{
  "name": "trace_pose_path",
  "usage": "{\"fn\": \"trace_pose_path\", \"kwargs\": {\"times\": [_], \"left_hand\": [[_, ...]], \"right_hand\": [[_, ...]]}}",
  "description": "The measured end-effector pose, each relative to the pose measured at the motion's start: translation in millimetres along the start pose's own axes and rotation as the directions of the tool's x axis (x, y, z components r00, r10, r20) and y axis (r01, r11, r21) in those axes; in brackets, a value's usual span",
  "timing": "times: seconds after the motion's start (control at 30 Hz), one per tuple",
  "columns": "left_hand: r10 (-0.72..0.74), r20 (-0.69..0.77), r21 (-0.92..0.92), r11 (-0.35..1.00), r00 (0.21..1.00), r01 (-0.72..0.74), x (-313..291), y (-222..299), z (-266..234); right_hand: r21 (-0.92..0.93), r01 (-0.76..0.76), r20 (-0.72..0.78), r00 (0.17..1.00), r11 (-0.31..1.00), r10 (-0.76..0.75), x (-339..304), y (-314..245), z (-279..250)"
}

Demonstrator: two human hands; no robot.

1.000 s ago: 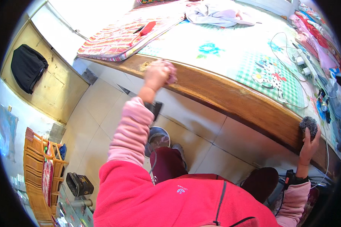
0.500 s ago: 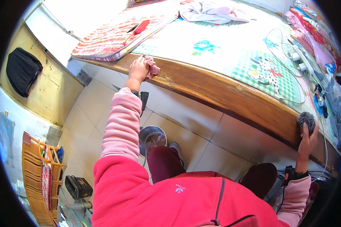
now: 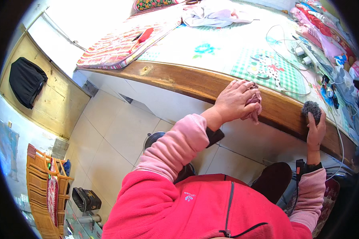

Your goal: The person scrubs the wooden edge of a bed frame with a steel wool pad, then wipes it with a cloth. They repeatedly dip the cloth into a metal bucket of water, wring it, and wipe the bed frame and nearby floor tiles.

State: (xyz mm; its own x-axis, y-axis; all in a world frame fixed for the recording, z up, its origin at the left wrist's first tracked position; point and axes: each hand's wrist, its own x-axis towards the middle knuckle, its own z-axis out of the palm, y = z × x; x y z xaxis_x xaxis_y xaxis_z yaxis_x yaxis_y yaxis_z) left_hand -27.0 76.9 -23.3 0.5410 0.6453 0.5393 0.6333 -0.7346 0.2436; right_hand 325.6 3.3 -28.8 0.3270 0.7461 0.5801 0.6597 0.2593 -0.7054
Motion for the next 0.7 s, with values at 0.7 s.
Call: {"fn": "trace_pose_path", "kwargs": {"times": [0.7], "left_hand": [[0.218, 0.014, -0.161, 0.964, 0.976, -0.213, 22, 36, 31]], "right_hand": [[-0.107, -0.036, 0.025, 0.999, 0.994, 0.039, 0, -10, -3]]}}
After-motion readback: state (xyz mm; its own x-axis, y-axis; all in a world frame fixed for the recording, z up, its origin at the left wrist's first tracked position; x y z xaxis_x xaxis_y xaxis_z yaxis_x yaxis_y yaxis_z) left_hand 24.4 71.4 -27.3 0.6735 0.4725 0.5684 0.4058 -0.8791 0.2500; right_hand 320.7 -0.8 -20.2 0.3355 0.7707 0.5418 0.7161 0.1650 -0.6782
